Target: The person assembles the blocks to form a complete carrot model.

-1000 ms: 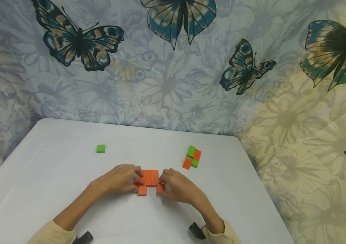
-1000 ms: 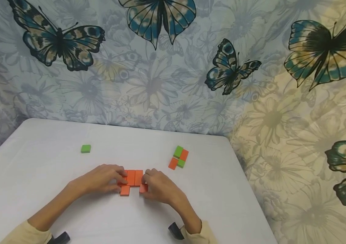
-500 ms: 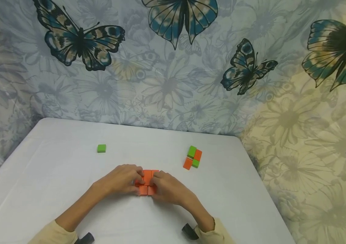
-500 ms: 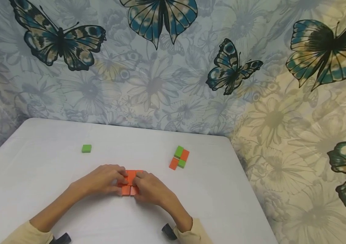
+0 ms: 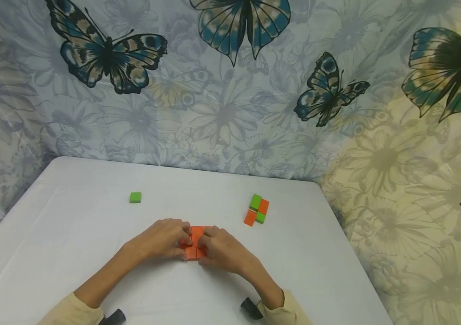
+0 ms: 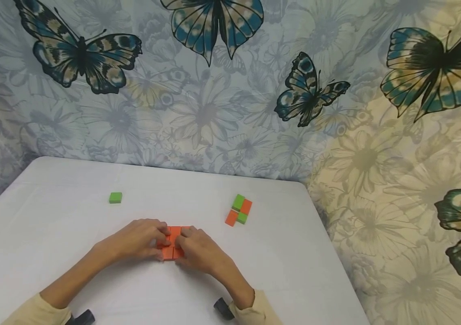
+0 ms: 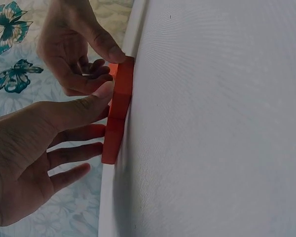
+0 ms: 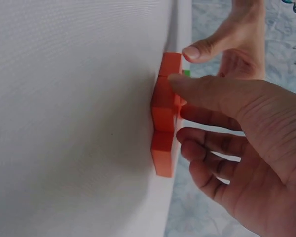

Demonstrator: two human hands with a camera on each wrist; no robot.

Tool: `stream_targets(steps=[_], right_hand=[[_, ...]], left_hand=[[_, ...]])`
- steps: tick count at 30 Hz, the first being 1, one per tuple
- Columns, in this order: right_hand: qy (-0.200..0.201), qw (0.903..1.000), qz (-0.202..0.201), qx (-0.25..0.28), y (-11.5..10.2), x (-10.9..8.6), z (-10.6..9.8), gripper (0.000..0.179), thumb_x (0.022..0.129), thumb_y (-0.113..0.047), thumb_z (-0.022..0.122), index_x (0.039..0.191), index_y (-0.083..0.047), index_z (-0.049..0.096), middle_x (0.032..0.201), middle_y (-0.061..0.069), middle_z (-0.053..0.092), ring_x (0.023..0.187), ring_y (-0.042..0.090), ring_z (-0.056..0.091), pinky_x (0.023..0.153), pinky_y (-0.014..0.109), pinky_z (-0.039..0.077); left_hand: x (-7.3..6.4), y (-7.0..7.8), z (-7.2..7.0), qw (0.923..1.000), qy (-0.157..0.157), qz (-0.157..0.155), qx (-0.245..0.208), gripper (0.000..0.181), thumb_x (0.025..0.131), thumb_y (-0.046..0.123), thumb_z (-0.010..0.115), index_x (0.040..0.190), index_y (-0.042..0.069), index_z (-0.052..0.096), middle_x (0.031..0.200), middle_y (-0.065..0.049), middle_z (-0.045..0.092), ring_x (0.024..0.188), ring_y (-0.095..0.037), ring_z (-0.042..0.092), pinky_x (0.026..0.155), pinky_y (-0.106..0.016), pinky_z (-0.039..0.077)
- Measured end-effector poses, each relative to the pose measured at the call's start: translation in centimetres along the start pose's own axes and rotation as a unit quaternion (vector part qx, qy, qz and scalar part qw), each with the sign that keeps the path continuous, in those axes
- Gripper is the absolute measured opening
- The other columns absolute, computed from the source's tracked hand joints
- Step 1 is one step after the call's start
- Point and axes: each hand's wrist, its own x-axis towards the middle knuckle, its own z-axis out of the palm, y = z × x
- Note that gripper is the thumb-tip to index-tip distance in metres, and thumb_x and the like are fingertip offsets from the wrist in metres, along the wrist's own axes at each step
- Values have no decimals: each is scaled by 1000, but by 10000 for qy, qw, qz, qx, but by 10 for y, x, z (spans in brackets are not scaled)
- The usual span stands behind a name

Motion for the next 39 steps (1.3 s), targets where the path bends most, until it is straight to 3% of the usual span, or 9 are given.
stream_targets(steps=[5,9,17,19,23,26,29,35,39], right_hand=[[61,9999,11,151,2,2,0,28,88,-32,86,107,-15,74,93,-6,61,86,7,49,80,17,46],[227,9973,416,566,14,-1,-7,27,94,-29,80,115,-12,73,101,-2,67,91,9,54,82,19,52],[1367,9730,1656,847,97,-22,-26,32,98,0,66,130,4,63,123,21,68,111,34,66,96,48,58],[1273,9672,2047,807,121,-29,-24,39,96,7,62,135,9,59,132,26,65,120,42,64,103,54,54],[493,9630,2554,712,151,-43,-16,46,99,8,53,145,10,52,147,28,57,134,47,57,113,57,48],[222,9588,2814,338,160,-53,-11,37,100,3,56,136,7,62,130,26,65,112,44,67,98,55,57],[381,9500,3099,-64,162,-59,-12,27,95,1,63,121,5,70,106,23,67,88,40,66,80,54,58],[322,9470,3195,-122,168,-69,-14,32,93,2,67,126,4,68,116,26,70,103,44,68,91,57,58],[296,9437,3289,-159,172,-72,-11,25,92,1,68,116,5,71,99,21,71,90,38,68,83,52,59]], left_hand=[[-1,-1,-2,10000,-41,-1,-77,32,76,37,93,101,17,85,98,8,69,86,-7,60,77,-24,53],[-2,-1,-2,9999,-91,-7,-76,30,79,34,91,103,17,85,100,7,70,89,-9,63,80,-27,56],[-5,-3,-3,9999,-60,82,-133,23,86,27,87,107,18,85,105,5,73,98,-16,69,87,-36,59],[-5,-3,-3,9999,-67,54,-146,23,86,26,86,107,18,85,105,5,73,98,-15,69,87,-35,59],[-6,-4,-2,9998,-78,55,-197,22,87,26,85,108,19,85,104,6,73,98,-14,69,87,-33,59],[-6,-5,-2,9997,-102,42,-201,21,88,26,85,108,21,85,105,7,72,99,-14,69,88,-33,59],[-6,-5,-3,9997,-89,51,-200,19,88,25,84,107,21,85,105,7,73,100,-14,70,89,-34,59],[-6,-5,-4,9997,-55,136,-215,19,88,24,84,107,21,85,103,7,72,98,-14,70,86,-33,58],[-3,-5,-4,9996,-67,140,-218,21,88,24,85,108,21,85,103,7,72,98,-14,69,85,-32,58]])
